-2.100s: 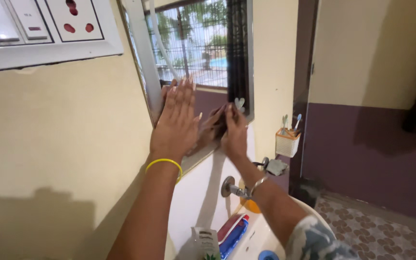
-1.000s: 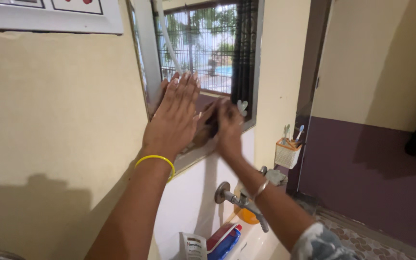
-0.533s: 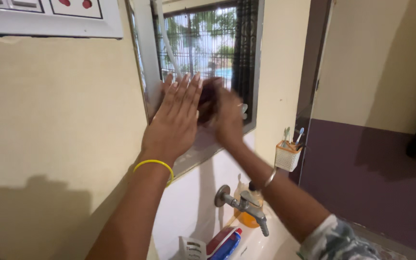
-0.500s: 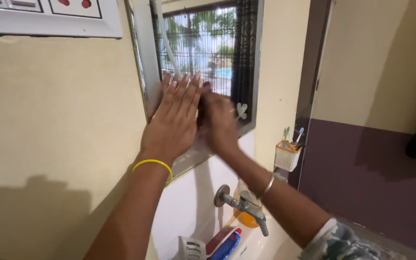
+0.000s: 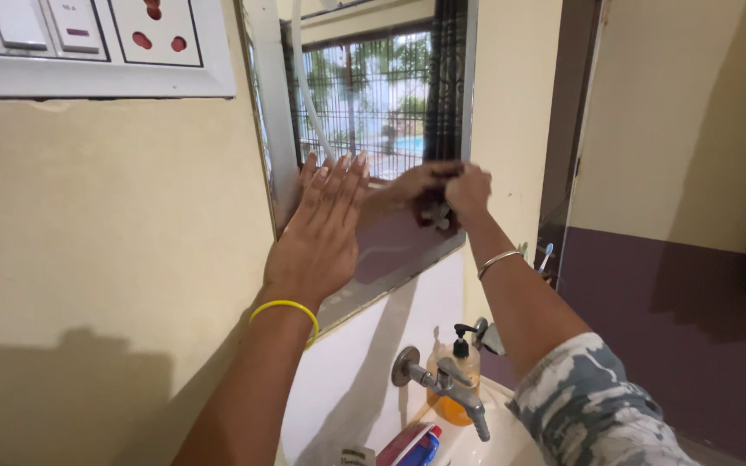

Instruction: The person wipes a wall-mounted mirror with a cloth by hand and then uses the cloth to clean the faucet of the sink.

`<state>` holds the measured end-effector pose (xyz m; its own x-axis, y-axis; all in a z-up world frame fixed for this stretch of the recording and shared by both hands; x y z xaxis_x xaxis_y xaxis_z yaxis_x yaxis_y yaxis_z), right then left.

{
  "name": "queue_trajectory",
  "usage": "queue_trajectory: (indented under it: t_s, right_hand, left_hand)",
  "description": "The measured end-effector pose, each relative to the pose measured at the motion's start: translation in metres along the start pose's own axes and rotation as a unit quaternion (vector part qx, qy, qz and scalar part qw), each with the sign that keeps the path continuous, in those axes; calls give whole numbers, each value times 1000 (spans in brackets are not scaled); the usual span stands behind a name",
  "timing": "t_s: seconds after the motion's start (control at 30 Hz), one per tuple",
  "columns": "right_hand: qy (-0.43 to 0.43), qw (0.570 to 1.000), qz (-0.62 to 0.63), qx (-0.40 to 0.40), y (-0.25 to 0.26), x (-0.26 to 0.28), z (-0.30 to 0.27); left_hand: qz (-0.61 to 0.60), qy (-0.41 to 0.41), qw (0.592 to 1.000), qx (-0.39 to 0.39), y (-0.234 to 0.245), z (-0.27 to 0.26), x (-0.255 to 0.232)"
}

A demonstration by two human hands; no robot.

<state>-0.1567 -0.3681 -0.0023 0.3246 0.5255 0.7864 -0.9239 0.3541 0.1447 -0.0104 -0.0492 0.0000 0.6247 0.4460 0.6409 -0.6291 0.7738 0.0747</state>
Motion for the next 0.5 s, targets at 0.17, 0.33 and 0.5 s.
queue_trajectory:
  t_s: [0.17,0.33,0.5]
  right_hand:
    - [459,878,-69,-116,0,121,-122]
    - [487,870,53,-52,7,108,-129]
    - [99,988,-119,-13,-11,-62,-22]
  left_hand:
    - [-14,9,1000,0,-4,1,-1]
    - [25,3,1000,10,-1,-1,-1]
    - [29,-2,999,25,0,1,-1]
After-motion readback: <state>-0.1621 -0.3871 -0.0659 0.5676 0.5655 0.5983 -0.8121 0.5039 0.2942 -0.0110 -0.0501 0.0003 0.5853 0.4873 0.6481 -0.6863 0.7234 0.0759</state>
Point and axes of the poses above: each hand's wrist, its own z-axis towards the middle knuckle, its own y-axis out of the back of the hand, x = y × z, the point moved 6 cm from there along z, towards the middle knuckle, and after that the axes turned 3 degrees about -x, right-handed, at the moved point
